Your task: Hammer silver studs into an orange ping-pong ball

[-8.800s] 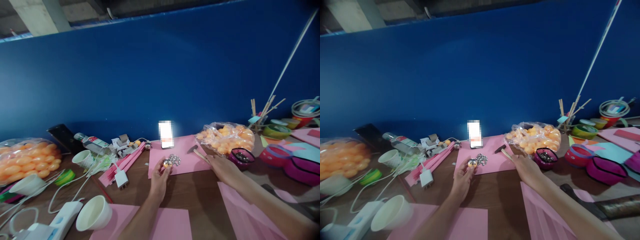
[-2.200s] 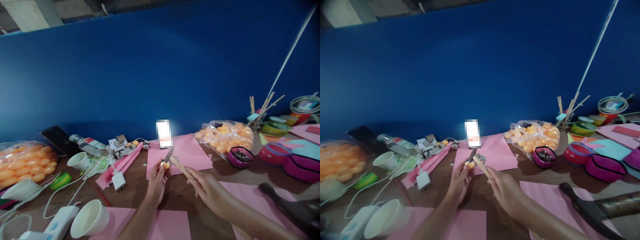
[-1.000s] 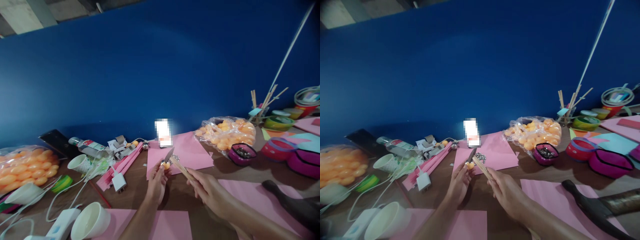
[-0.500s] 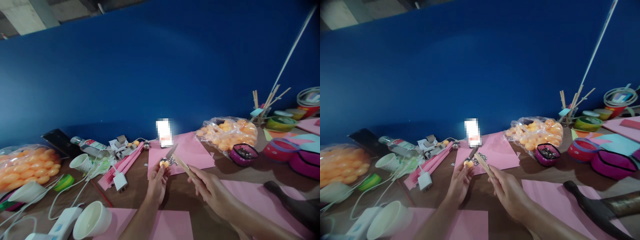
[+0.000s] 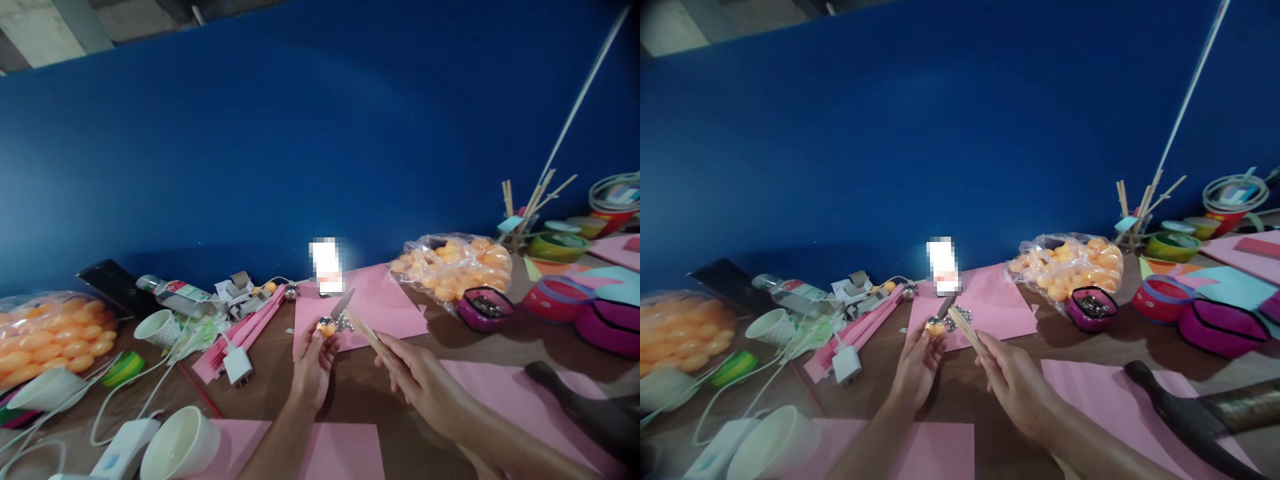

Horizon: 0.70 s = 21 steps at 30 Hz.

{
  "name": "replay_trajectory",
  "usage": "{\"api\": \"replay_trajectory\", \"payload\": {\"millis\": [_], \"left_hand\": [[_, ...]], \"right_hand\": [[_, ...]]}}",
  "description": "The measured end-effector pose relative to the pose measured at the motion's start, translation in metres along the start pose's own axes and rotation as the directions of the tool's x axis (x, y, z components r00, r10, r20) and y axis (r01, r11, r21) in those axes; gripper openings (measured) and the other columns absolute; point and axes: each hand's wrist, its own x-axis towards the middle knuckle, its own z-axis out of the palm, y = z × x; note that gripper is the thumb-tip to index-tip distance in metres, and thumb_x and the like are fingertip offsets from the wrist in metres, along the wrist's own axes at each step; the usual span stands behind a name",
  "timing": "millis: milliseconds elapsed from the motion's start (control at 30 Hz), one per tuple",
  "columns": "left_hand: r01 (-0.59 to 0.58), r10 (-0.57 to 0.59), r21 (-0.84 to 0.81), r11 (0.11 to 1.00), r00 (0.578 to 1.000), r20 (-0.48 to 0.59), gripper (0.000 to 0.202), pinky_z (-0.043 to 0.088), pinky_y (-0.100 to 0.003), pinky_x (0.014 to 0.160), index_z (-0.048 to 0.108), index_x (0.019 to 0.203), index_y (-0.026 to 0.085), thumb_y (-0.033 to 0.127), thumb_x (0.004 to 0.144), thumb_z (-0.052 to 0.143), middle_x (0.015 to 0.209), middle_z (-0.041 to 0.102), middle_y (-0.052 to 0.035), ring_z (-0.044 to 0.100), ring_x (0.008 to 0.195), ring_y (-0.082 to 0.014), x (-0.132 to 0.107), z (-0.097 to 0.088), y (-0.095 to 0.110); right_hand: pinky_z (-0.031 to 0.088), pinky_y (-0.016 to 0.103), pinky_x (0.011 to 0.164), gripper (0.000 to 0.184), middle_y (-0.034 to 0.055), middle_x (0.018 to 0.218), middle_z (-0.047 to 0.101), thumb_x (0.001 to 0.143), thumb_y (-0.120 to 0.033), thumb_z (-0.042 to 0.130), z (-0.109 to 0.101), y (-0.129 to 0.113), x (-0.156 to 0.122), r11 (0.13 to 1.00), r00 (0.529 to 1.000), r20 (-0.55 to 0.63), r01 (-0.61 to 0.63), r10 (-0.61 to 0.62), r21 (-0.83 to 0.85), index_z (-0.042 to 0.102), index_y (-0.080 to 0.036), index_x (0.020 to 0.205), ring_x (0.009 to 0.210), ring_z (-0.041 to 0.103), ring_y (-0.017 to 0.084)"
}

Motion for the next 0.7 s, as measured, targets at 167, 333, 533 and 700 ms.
{"api": "replay_trajectory", "payload": {"millis": [167, 333, 533, 700], "left_hand": [[0.006, -0.006, 0.004, 1.0, 1.0, 0.012, 0.038, 0.047, -0.024, 0.071, 0.053, 0.107, 0.02, 0.024, 0.07, 0.062, 0.083, 0.064, -0.0034, 0.061, 0.074, -0.0117, 0.0, 0.0, 0.0], [0.018, -0.018, 0.008, 1.0, 1.0, 0.018, 0.041, 0.047, -0.023, 0.07, 0.052, 0.108, 0.022, 0.025, 0.068, 0.064, 0.083, 0.064, -0.0026, 0.061, 0.073, -0.0109, 0.0, 0.0, 0.0], [0.02, -0.023, -0.047, 0.999, 0.998, -0.05, 0.03, 0.047, -0.025, 0.07, 0.055, 0.097, 0.02, 0.026, 0.069, 0.063, 0.079, 0.065, -0.0015, 0.062, 0.07, -0.011, 0.002, 0.001, -0.001], [0.04, -0.043, -0.092, 0.995, 0.999, -0.028, 0.022, 0.046, -0.027, 0.071, 0.057, 0.089, 0.017, 0.028, 0.071, 0.062, 0.083, 0.066, -0.0048, 0.062, 0.072, -0.0129, 0.002, 0.003, 0.001]], "right_hand": [[0.042, 0.021, 0.05, 0.039, 0.0035, 0.077, 0.062, 0.087, -0.028, 0.032, 0.001, 0.001, 0.0, 1.0, 1.0, 0.02, 0.004, -0.004, -0.007, 0.041, -0.02, 0.124, 0.053, 0.053, 0.011], [0.042, 0.021, 0.05, 0.039, 0.0032, 0.078, 0.062, 0.087, -0.029, 0.031, 0.002, -0.001, 0.0, 1.0, 0.999, 0.031, 0.009, -0.009, -0.014, 0.041, -0.021, 0.124, 0.052, 0.053, 0.01], [0.042, 0.021, 0.051, 0.038, 0.0034, 0.08, 0.061, 0.087, -0.029, 0.031, 0.002, -0.009, 0.001, 0.999, 0.999, 0.017, 0.033, -0.033, -0.02, 0.041, -0.021, 0.123, 0.053, 0.053, 0.01], [0.041, 0.02, 0.052, 0.036, 0.002, 0.075, 0.06, 0.087, -0.028, 0.032, -0.006, -0.025, 0.006, 0.997, 0.997, -0.009, 0.071, -0.072, -0.027, 0.044, -0.02, 0.12, 0.052, 0.05, 0.009]]}}
